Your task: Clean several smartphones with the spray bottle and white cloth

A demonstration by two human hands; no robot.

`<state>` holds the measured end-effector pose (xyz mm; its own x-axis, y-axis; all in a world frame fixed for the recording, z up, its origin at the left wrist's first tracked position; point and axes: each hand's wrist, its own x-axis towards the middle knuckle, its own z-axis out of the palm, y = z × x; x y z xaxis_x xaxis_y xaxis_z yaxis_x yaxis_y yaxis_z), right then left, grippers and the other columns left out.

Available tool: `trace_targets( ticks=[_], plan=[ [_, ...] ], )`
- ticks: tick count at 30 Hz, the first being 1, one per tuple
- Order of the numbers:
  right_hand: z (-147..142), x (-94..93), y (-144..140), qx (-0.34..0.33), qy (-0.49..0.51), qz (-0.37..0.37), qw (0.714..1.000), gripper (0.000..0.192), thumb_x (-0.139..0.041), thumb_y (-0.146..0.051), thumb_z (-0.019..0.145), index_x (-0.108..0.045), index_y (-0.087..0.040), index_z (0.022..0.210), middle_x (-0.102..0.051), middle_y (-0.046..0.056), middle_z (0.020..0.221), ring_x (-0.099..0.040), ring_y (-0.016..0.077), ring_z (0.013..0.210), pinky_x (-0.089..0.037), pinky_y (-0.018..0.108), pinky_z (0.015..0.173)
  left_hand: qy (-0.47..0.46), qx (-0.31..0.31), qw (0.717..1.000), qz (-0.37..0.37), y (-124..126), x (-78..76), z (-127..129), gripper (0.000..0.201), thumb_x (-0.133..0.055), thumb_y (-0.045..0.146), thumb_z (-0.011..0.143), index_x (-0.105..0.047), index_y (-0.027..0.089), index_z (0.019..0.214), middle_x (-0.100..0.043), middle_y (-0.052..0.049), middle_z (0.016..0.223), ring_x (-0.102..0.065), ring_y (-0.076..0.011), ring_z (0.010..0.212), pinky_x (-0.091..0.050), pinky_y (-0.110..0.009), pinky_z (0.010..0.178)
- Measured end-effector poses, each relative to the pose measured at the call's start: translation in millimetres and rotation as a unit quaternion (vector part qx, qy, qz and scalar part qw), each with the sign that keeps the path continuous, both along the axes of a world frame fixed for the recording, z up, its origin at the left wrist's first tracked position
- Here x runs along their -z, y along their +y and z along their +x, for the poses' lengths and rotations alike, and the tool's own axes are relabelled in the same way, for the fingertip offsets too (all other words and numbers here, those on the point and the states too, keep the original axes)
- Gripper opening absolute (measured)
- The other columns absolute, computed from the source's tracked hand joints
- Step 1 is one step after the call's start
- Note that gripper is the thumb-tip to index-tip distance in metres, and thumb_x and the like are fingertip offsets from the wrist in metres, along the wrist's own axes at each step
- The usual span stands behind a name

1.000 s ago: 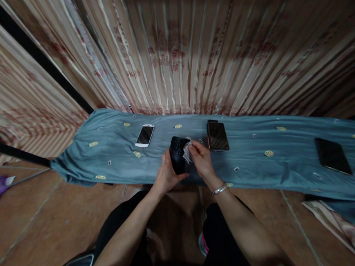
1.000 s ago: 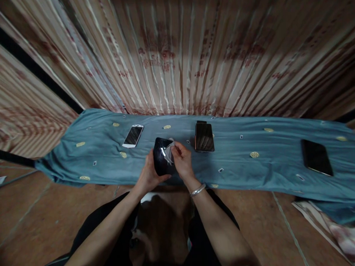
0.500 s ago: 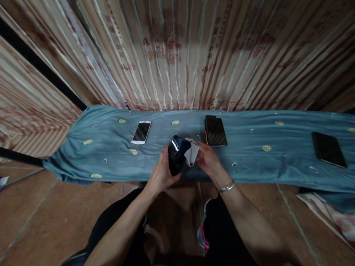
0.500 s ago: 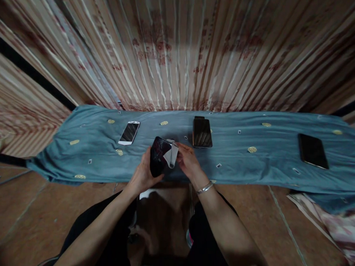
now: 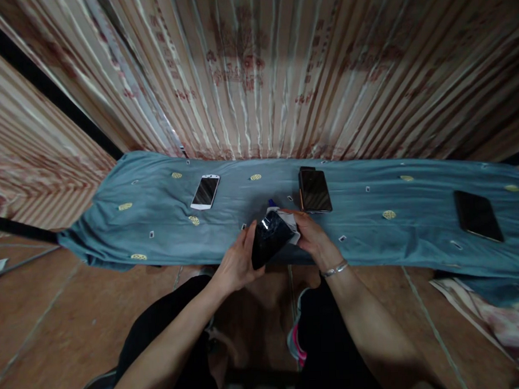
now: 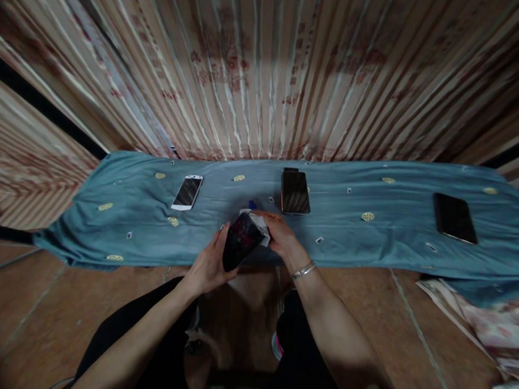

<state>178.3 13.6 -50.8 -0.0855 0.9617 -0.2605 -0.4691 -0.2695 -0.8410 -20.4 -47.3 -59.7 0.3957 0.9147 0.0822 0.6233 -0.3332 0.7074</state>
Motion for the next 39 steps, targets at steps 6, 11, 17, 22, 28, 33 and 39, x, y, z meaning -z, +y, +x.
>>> trace_targets(
  ticks=[6,11,17,22,28,33,39],
  plan=[
    [-10.0,0.0,-1.5,-0.053,0.033,-0.034,0.997,0.022,-0.085,-0.039,0.061,-0.071,-0.022,0.066,-0.069,-0.004,0.057,-0.061,0.0149,0.052,-0.049,0.027,0.053,-0.170,-0.024,0.982,-0.074,-0.8,5.0,9.8,0.115,-0.082,0.032,0.060,-0.019,0.012,0.155,-0.035,-0.024,0.157,-0.031,-0.0395,0.148,-0.020,-0.055,0.122],
    [-28.8,-3.2,-9.4,-0.034,0.033,0.005,0.999,0.023,-0.086,-0.042,0.061,-0.072,-0.025,0.070,-0.072,-0.004,0.064,-0.062,0.0151,0.058,-0.050,0.027,0.056,-0.254,-0.055,0.955,-0.144,3.7,5.7,13.1,0.114,-0.083,0.039,0.062,-0.023,0.011,0.154,-0.047,-0.020,0.150,-0.040,-0.0351,0.143,-0.022,-0.050,0.122],
    [-38.3,-3.7,-12.2,-0.017,0.025,0.039,0.999,0.016,-0.078,-0.040,0.071,-0.071,-0.026,0.075,-0.073,-0.003,0.073,-0.067,0.0171,0.073,-0.054,0.029,0.071,-0.293,-0.087,0.942,-0.141,7.6,3.7,14.5,0.109,-0.086,0.032,0.059,-0.031,0.015,0.151,-0.052,-0.016,0.146,-0.045,-0.0324,0.140,-0.027,-0.046,0.120],
    [-36.2,-5.4,-8.4,0.014,0.018,0.050,0.998,0.021,-0.074,-0.046,0.078,-0.070,-0.026,0.074,-0.074,-0.001,0.077,-0.069,0.0191,0.079,-0.055,0.032,0.075,-0.277,-0.076,0.950,-0.123,11.0,-4.7,18.1,0.110,-0.087,0.031,0.057,-0.030,0.014,0.150,-0.050,-0.017,0.147,-0.041,-0.0330,0.142,-0.023,-0.046,0.122],
    [-45.0,-6.5,-9.1,0.047,-0.020,0.063,0.997,0.034,-0.077,-0.057,0.071,-0.070,-0.024,0.072,-0.073,-0.001,0.074,-0.070,0.0191,0.083,-0.055,0.032,0.083,-0.309,-0.081,0.935,-0.152,9.8,-9.4,22.9,0.108,-0.087,0.032,0.056,-0.033,0.013,0.147,-0.051,-0.018,0.145,-0.045,-0.0326,0.139,-0.026,-0.047,0.120],
    [-59.4,-1.4,-16.7,0.067,-0.059,0.061,0.994,0.028,-0.079,-0.051,0.070,-0.075,-0.025,0.080,-0.077,-0.001,0.089,-0.069,0.0179,0.096,-0.052,0.031,0.095,-0.345,-0.117,0.919,-0.153,11.9,-8.6,19.0,0.097,-0.089,0.031,0.056,-0.041,0.017,0.140,-0.063,-0.011,0.128,-0.057,-0.0288,0.124,-0.036,-0.043,0.113],
    [-74.0,2.8,-23.0,0.055,-0.069,0.072,0.994,0.038,-0.081,-0.054,0.066,-0.078,-0.025,0.090,-0.078,0.003,0.106,-0.067,0.0227,0.112,-0.049,0.037,0.105,-0.393,-0.162,0.895,-0.132,30.9,2.3,15.0,0.087,-0.090,0.029,0.047,-0.050,0.017,0.124,-0.067,-0.007,0.110,-0.062,-0.0265,0.109,-0.044,-0.040,0.102]
  ],
)
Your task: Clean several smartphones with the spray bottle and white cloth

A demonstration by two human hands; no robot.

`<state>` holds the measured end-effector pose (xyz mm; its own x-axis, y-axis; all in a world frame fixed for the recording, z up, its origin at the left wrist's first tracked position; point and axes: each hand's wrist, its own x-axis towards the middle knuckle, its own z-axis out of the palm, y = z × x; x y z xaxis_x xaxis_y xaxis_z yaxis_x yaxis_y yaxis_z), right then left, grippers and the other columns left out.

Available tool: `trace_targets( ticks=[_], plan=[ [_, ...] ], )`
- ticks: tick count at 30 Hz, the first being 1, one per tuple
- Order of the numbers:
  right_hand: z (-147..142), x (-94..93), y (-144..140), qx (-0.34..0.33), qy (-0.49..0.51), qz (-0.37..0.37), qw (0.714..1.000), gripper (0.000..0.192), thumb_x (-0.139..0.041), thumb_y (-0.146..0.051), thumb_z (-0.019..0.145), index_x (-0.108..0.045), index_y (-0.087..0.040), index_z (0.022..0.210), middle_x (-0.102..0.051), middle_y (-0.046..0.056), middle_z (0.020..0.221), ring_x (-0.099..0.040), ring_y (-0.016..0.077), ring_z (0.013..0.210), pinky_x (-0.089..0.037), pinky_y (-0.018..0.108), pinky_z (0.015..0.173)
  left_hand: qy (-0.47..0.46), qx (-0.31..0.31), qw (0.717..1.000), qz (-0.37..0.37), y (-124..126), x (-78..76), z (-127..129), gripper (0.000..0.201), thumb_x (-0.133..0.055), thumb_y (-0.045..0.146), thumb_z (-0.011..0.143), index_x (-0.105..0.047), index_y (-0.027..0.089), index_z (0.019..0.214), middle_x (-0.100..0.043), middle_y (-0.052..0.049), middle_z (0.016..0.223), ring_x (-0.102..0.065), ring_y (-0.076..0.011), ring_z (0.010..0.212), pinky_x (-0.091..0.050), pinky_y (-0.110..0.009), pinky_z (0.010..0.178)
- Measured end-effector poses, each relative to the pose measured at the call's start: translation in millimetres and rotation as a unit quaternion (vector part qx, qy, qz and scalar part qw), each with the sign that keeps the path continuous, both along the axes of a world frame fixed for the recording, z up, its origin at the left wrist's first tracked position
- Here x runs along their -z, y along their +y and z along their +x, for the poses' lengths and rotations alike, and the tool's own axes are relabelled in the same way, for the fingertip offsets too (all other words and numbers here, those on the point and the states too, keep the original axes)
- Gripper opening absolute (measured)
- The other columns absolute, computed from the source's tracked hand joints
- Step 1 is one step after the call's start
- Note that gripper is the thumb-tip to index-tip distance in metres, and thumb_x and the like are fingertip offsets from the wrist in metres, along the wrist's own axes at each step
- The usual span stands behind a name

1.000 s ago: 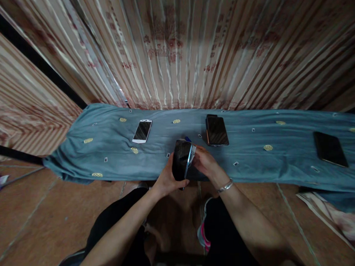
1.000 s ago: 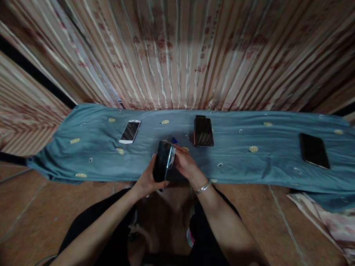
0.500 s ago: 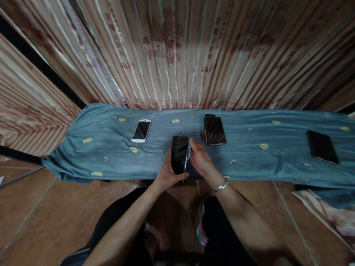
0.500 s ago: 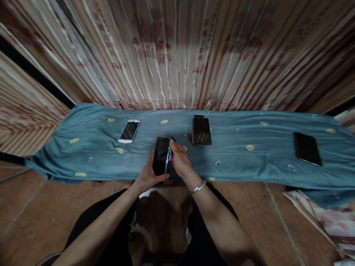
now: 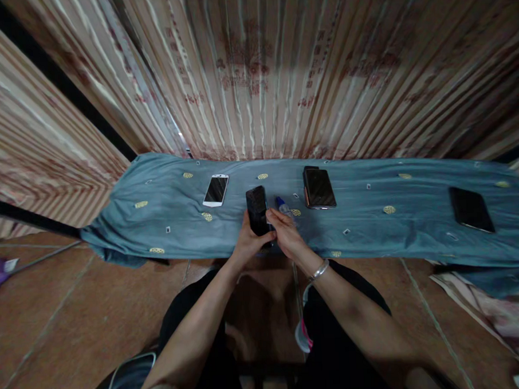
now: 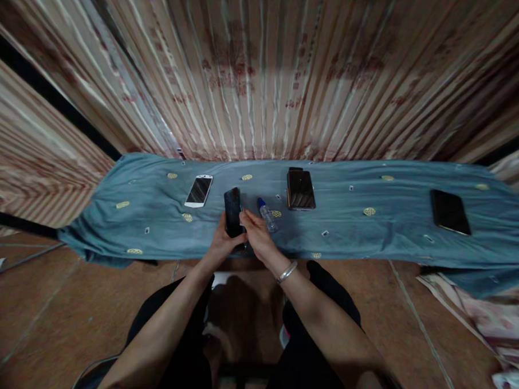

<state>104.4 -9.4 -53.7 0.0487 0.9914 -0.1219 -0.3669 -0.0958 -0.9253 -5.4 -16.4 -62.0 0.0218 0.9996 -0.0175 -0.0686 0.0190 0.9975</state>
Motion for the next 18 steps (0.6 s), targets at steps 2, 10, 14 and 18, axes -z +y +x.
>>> trace_targets(
  ticks=[2,10,14,18],
  plan=[
    [-1.7,-0.5,2.0,0.016,0.005,-0.017,1.000,0.035,-0.080,-0.051,0.067,-0.077,-0.023,0.089,-0.078,0.005,0.108,-0.067,0.0233,0.114,-0.048,0.037,0.107,-0.025,-0.009,1.000,0.007,5.2,3.6,0.5,0.086,-0.091,0.031,0.044,-0.053,0.017,0.119,-0.066,-0.007,0.110,-0.061,-0.0263,0.108,-0.044,-0.040,0.101],
    [8.1,-20.3,10.3,-0.046,-0.005,-0.050,0.998,0.012,-0.069,-0.035,0.076,-0.073,-0.024,0.076,-0.079,0.001,0.090,-0.071,0.0223,0.102,-0.053,0.039,0.099,-0.146,-0.014,0.988,-0.040,0.4,-2.1,2.5,0.062,-0.086,0.043,0.061,-0.062,0.020,0.113,-0.070,-0.006,0.112,-0.061,-0.0251,0.114,-0.042,-0.037,0.104],
    [10.0,-21.3,0.3,-0.038,-0.018,-0.035,0.998,0.015,-0.062,-0.034,0.082,-0.071,-0.024,0.076,-0.078,0.001,0.086,-0.070,0.0221,0.098,-0.054,0.039,0.096,-0.184,-0.016,0.980,-0.081,-3.1,-2.4,5.7,0.056,-0.086,0.041,0.061,-0.068,0.020,0.109,-0.073,-0.004,0.107,-0.064,-0.0233,0.110,-0.042,-0.035,0.103],
    [3.2,-6.8,-16.0,0.007,-0.011,0.009,1.000,0.024,-0.059,-0.044,0.084,-0.072,-0.024,0.087,-0.078,0.002,0.093,-0.070,0.0232,0.100,-0.056,0.039,0.094,-0.214,-0.026,0.970,-0.110,-3.8,-5.0,8.6,0.048,-0.086,0.039,0.061,-0.071,0.019,0.102,-0.075,-0.003,0.103,-0.066,-0.0211,0.104,-0.045,-0.031,0.097]
  ],
)
